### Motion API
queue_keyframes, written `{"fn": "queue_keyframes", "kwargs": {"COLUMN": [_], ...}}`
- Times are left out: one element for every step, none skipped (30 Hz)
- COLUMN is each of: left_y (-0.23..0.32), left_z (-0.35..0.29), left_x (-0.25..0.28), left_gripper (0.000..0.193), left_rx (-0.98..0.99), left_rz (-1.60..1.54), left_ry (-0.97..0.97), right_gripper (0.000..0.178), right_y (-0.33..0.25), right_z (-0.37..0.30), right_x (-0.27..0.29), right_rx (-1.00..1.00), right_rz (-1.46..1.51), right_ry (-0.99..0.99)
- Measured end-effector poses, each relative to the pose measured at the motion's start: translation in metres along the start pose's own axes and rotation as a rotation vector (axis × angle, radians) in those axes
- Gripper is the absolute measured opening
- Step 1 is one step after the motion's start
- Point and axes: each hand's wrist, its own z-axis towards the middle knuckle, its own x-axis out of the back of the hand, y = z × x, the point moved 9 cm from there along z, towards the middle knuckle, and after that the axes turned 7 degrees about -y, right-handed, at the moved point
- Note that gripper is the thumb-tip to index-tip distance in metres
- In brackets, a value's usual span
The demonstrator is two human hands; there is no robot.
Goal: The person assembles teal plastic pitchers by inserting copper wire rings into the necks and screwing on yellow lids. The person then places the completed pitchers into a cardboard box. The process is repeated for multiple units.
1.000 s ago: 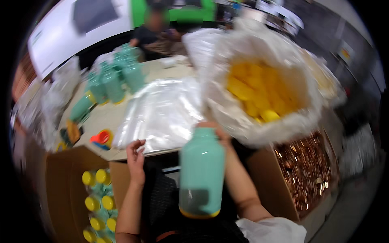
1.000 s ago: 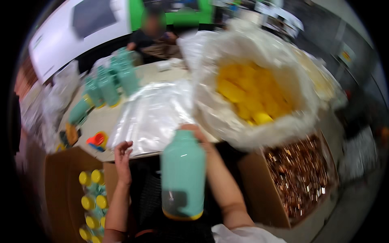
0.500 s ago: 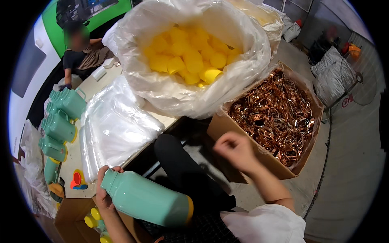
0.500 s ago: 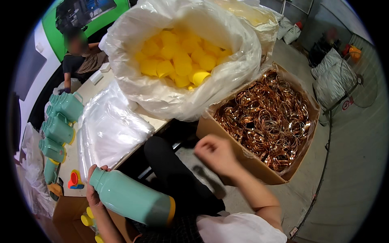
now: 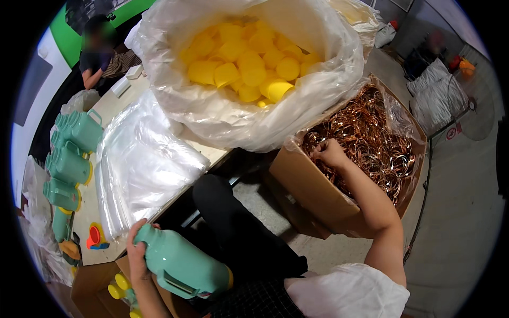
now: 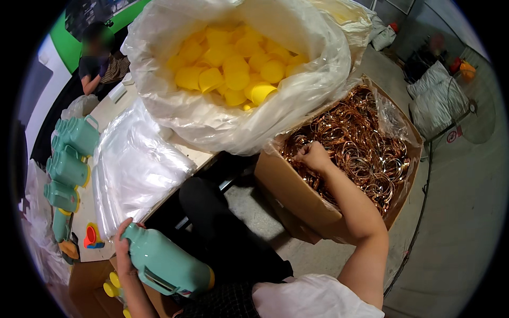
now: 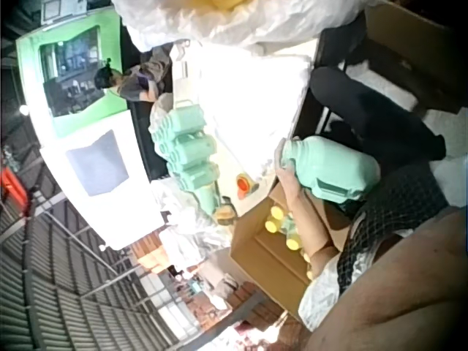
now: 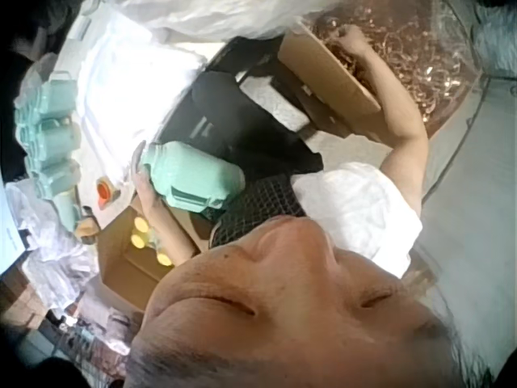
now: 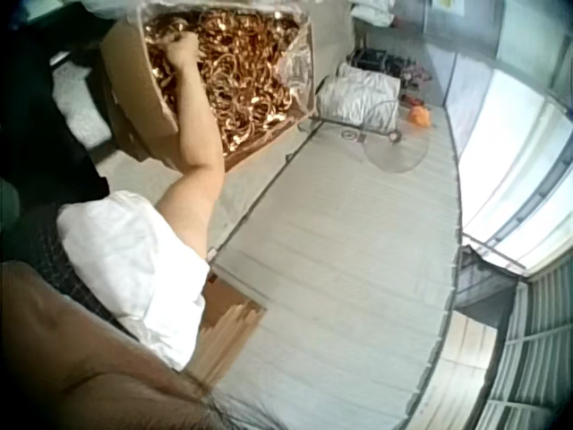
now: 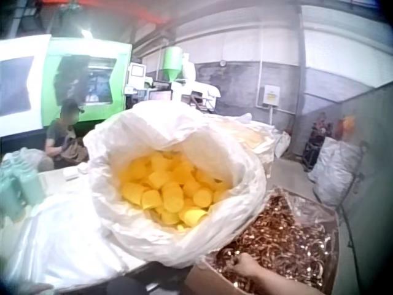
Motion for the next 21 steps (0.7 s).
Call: {"fn": "queue_keyframes", "kwargs": {"left_y": [0.01,0.019,0.017,0.014,0.005,-0.007,-0.026,-0.046,-0.063,-0.061,-0.059,-0.061,-0.063,-0.067,-0.07,-0.069,-0.067,-0.066,-0.065,-0.065,-0.063], "left_z": [-0.003,-0.002,-0.004,-0.004,-0.007,-0.001,0.006,0.012,0.012,0.01,0.006,0.002,-0.004,-0.005,-0.005,-0.005,-0.004,-0.006,-0.008,-0.008,-0.008], "left_x": [0.01,0.016,0.019,0.022,0.026,0.024,0.025,0.02,0.02,0.022,0.024,0.026,0.031,0.035,0.037,0.036,0.032,0.029,0.029,0.028,0.025], "left_gripper": [0.093,0.087,0.081,0.076,0.07,0.062,0.054,0.05,0.046,0.045,0.045,0.044,0.044,0.044,0.045,0.045,0.045,0.046,0.046,0.047,0.047], "left_rx": [-0.01,-0.039,-0.008,0.012,0.033,0.036,0.043,0.104,0.17,0.164,0.161,0.169,0.157,0.143,0.134,0.129,0.123,0.121,0.113,0.104,0.095], "left_rz": [0.0,0.014,0.016,0.024,0.028,0.229,0.431,0.342,0.235,0.149,0.059,0.008,-0.001,-0.011,-0.013,-0.006,0.003,0.014,0.015,0.007,0.006], "left_ry": [0.042,0.032,0.043,0.072,0.105,0.039,-0.013,0.031,0.072,0.066,0.05,0.056,0.074,0.078,0.076,0.063,0.049,0.041,0.04,0.032,0.026], "right_gripper": [0.03,0.029,0.028,0.03,0.03,0.031,0.029,0.03,0.024,0.019,0.015,0.013,0.011,0.01,0.01,0.013,0.018,0.018,0.02,0.025,0.031], "right_y": [-0.009,-0.019,-0.037,-0.054,-0.045,-0.061,-0.079,-0.072,-0.074,-0.115,-0.16,-0.199,-0.228,-0.233,-0.25,-0.263,-0.274,-0.286,-0.279,-0.294,-0.3], "right_z": [-0.003,-0.007,-0.011,-0.014,-0.017,-0.027,-0.038,-0.051,-0.063,-0.084,-0.111,-0.129,-0.142,-0.143,-0.147,-0.144,-0.136,-0.13,-0.107,-0.094,-0.076], "right_x": [0.002,0.007,0.011,0.014,0.02,0.023,0.028,0.044,0.054,0.061,0.062,0.053,0.042,0.029,0.005,-0.021,-0.048,-0.075,-0.107,-0.135,-0.159], "right_rx": [-0.019,-0.018,0.039,0.135,0.114,0.196,0.113,0.157,0.092,0.225,0.349,0.432,0.515,0.646,0.811,0.879,0.884,0.882,0.734,0.676,0.646], "right_rz": [-0.019,-0.116,-0.192,-0.192,-0.325,-0.388,-0.478,-0.381,-0.246,-0.338,-0.426,-0.418,-0.406,-0.314,-0.184,-0.117,-0.054,0.058,0.476,0.753,0.914], "right_ry": [-0.015,-0.018,-0.024,0.02,0.019,0.022,0.087,0.167,0.26,0.432,0.61,0.651,0.69,0.676,0.646,0.57,0.494,0.438,0.325,0.17,0.091]}}
